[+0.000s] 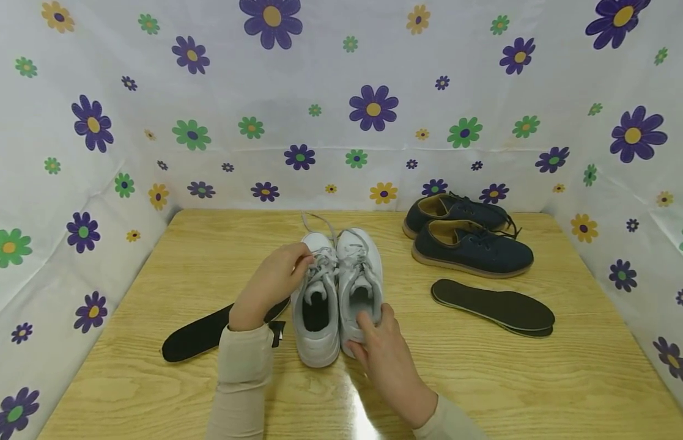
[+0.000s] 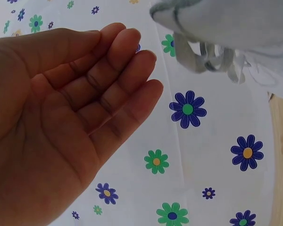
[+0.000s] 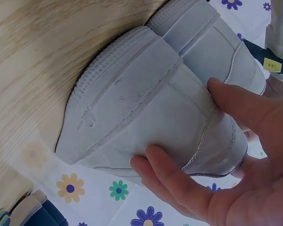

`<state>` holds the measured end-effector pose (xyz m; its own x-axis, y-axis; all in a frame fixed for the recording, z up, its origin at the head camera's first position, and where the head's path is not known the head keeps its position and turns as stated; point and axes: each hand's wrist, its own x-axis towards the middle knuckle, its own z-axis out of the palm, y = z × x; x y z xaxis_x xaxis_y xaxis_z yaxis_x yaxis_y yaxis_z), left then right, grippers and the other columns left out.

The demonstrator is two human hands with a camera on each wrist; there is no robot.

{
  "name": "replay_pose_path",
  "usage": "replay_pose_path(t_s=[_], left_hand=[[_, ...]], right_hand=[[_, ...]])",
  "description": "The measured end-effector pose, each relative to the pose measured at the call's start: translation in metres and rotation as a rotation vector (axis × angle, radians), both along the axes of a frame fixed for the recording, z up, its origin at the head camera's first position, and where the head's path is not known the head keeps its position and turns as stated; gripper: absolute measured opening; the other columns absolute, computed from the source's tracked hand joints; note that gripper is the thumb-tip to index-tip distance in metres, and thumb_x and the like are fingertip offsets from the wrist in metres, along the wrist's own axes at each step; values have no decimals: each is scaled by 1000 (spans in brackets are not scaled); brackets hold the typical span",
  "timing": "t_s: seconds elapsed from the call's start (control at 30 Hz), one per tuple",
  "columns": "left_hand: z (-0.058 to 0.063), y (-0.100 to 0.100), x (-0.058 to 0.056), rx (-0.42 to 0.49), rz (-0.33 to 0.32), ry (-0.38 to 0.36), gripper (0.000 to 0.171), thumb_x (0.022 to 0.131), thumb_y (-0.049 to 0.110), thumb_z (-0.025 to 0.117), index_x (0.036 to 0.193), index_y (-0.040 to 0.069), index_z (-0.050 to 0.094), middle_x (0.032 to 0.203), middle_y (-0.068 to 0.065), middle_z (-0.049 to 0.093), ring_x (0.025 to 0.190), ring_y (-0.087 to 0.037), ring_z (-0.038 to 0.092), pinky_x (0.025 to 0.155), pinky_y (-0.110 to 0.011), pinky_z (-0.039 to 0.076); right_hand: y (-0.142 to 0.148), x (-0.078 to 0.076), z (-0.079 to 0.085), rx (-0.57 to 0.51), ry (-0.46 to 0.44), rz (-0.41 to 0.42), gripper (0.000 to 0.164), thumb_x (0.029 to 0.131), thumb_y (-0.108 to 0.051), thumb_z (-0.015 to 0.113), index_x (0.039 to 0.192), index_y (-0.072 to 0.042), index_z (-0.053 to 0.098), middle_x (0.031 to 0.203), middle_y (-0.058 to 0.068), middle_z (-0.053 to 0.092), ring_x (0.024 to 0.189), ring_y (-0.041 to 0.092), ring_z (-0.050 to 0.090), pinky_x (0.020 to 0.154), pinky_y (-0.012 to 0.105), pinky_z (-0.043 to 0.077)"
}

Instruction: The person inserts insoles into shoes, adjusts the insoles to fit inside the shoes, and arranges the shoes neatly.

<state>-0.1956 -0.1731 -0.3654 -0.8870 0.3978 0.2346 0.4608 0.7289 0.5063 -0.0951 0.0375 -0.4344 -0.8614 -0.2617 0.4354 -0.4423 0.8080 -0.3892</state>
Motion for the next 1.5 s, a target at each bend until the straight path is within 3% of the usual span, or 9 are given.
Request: replay_pose_path(t_s=[0.33,0.6,0.7,0.87,1.0,1.23,1.5], left_hand=[[-5,-24,3,-12,65,-5,10,96,2,53,90,-1,60,77,-6,54,69,-20,47,67,-38,41],[-10,-56,0,-164,96,-68,6,92,-2,55,90,-5,60,81,-13,59,74,-27,54,72,-46,47],[-16,-69,1,-247,87,-136,9,88,-1,60,95,-7,60,86,-17,59,80,-31,56,75,-47,48],[-31,-86,6,-393,120,-359,43,85,10,71,115,-16,53,110,-32,55,101,-47,54,85,-53,46],[-43,-92,7,-428,162,-492,59,82,14,76,122,-18,47,119,-35,50,109,-51,49,90,-55,44],[-59,-95,3,-450,167,-476,50,76,10,81,111,-14,54,100,-24,58,93,-38,57,82,-49,48],[-60,-95,2,-461,197,-468,47,75,12,82,107,-10,56,98,-22,55,90,-36,55,78,-49,48]], right_hand=[[4,2,6,2,-44,17,45,75,-19,83,93,-6,43,108,34,46,76,37,57,51,40,50],[6,1,9,-2,-51,27,45,76,-19,82,95,-7,43,107,31,45,74,35,56,52,39,50],[7,1,9,5,-51,31,46,76,-19,82,95,-7,42,105,29,44,72,33,55,52,38,49],[9,0,10,12,-52,51,46,74,-17,82,97,-6,44,107,31,44,73,35,57,54,39,51],[10,0,10,14,-67,57,46,75,-17,82,97,-6,44,108,32,44,74,35,58,53,40,51],[9,2,10,23,-58,47,47,74,-16,83,97,-6,43,109,34,44,74,36,59,52,40,51],[7,1,9,30,-45,37,48,74,-16,83,97,-6,43,107,32,45,71,36,58,51,39,50]])
